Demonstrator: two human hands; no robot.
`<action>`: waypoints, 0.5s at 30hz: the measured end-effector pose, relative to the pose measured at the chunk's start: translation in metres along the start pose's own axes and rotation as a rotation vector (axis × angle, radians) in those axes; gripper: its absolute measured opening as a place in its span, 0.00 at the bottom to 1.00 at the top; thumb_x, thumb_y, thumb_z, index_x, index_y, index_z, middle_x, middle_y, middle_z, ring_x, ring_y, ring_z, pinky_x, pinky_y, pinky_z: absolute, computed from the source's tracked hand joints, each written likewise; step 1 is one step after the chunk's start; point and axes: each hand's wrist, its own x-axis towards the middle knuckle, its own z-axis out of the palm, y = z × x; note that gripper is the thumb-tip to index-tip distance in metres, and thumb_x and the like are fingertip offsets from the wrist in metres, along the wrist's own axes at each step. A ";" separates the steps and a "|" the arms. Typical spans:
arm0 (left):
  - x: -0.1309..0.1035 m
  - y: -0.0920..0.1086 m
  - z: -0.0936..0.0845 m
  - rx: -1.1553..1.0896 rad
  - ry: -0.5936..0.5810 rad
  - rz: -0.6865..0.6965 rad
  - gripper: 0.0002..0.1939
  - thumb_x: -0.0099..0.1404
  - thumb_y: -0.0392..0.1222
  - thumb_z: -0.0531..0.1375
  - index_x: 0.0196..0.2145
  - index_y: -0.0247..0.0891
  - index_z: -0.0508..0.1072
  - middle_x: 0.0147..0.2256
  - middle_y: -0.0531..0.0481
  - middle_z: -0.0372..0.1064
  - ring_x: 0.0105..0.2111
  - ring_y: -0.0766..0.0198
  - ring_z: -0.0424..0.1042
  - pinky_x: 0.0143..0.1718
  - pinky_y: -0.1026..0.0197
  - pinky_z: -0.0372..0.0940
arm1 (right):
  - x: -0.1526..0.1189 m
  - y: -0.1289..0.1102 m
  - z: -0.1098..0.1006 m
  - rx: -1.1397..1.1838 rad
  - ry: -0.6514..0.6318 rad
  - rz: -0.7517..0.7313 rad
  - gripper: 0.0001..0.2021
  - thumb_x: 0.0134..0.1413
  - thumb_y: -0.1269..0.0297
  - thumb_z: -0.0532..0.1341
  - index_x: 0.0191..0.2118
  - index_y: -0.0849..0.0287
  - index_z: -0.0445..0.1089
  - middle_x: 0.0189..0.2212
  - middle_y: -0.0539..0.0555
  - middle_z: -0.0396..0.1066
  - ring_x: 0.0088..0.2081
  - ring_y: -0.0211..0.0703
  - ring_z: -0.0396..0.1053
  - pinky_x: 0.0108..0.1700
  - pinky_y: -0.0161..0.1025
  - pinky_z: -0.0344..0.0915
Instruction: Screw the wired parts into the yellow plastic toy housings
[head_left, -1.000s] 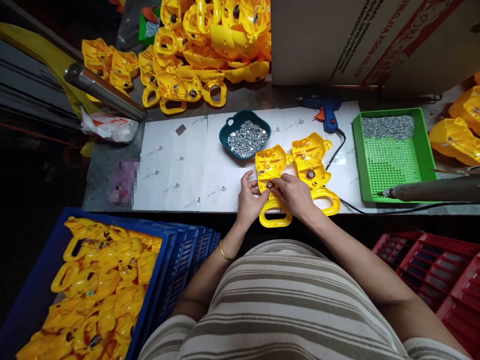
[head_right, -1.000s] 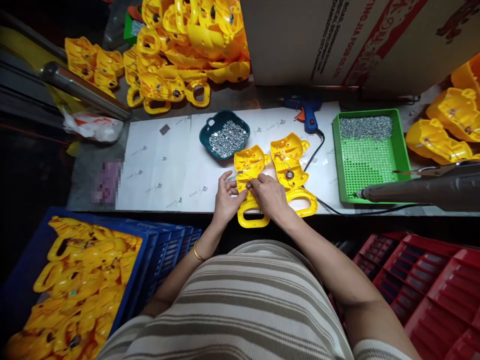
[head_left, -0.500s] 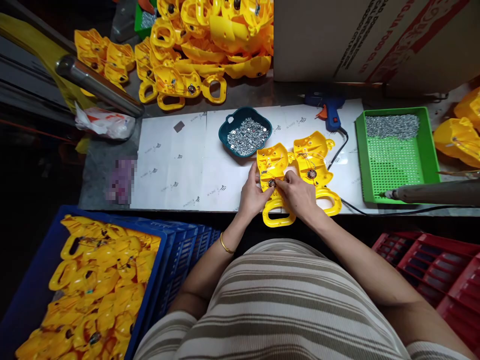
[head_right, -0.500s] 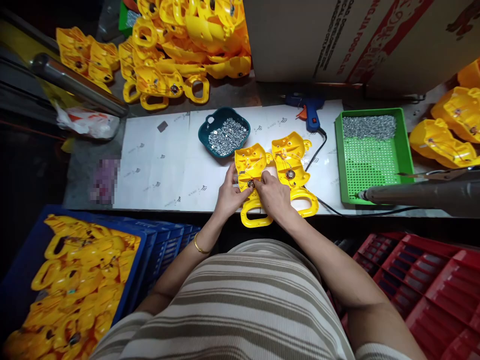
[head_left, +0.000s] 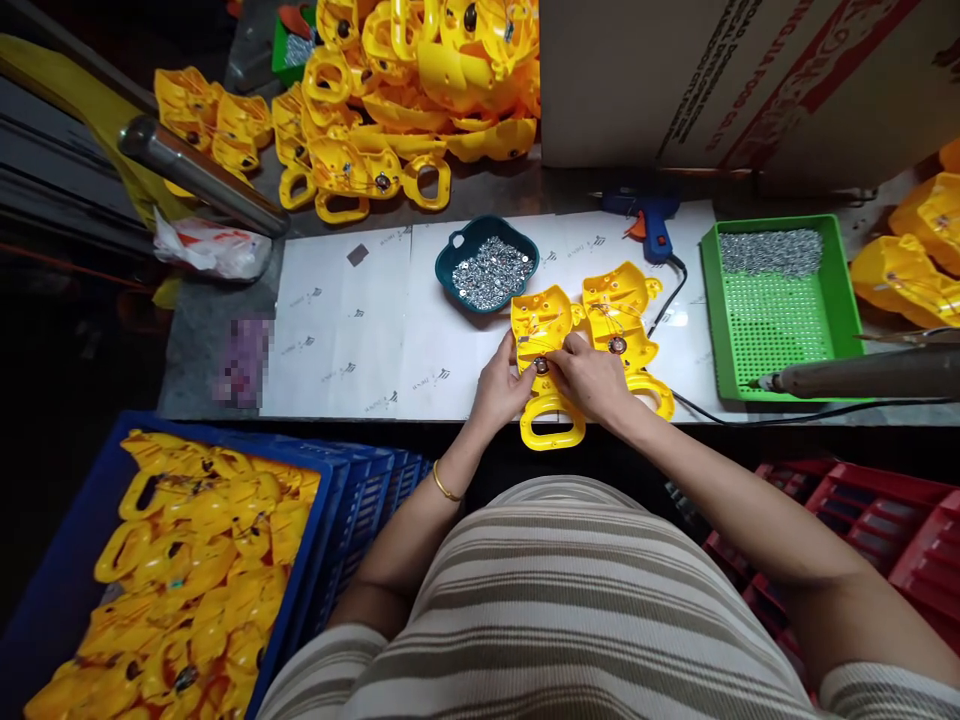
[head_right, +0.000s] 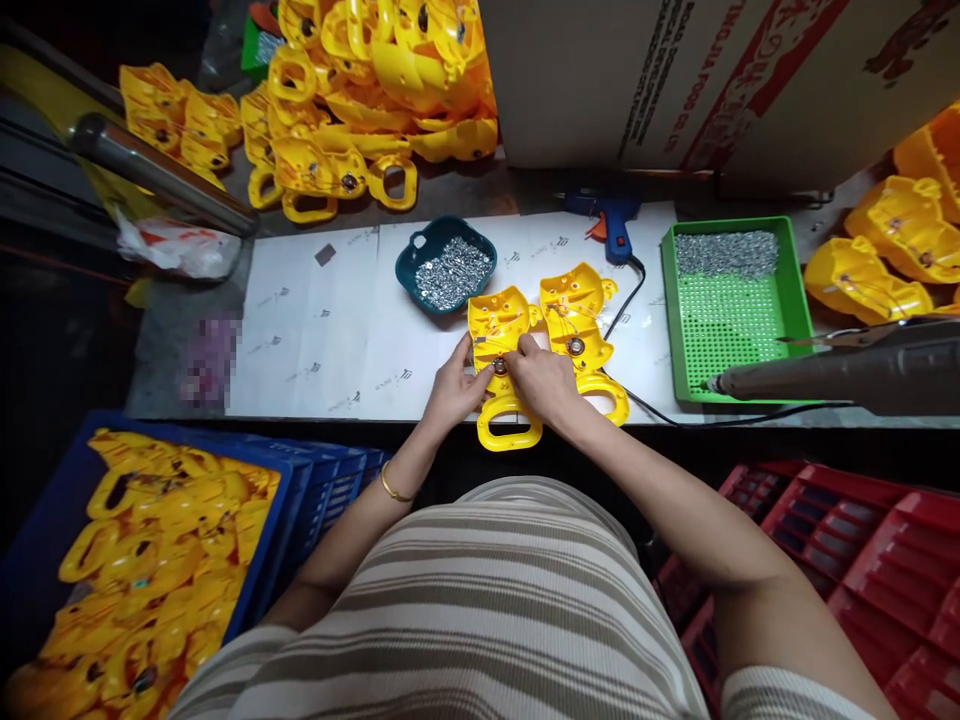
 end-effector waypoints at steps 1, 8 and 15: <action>0.000 0.001 0.001 0.051 0.035 0.035 0.36 0.61 0.37 0.62 0.65 0.44 0.57 0.48 0.45 0.73 0.29 0.65 0.75 0.31 0.63 0.72 | 0.001 -0.001 -0.001 -0.003 0.000 0.010 0.22 0.67 0.57 0.43 0.50 0.54 0.72 0.45 0.58 0.68 0.36 0.45 0.72 0.28 0.38 0.54; 0.001 0.002 0.008 0.159 0.128 0.131 0.31 0.62 0.35 0.61 0.62 0.43 0.61 0.51 0.44 0.71 0.45 0.54 0.74 0.46 0.55 0.70 | 0.004 -0.008 -0.007 0.012 -0.029 0.114 0.22 0.67 0.57 0.44 0.51 0.54 0.72 0.47 0.59 0.69 0.36 0.46 0.73 0.30 0.38 0.57; 0.006 0.005 0.005 0.291 0.104 0.137 0.30 0.65 0.37 0.58 0.64 0.37 0.59 0.51 0.41 0.72 0.49 0.50 0.72 0.49 0.52 0.67 | 0.011 -0.011 -0.004 0.009 -0.007 0.155 0.20 0.67 0.59 0.44 0.47 0.57 0.73 0.46 0.59 0.69 0.36 0.47 0.73 0.28 0.38 0.55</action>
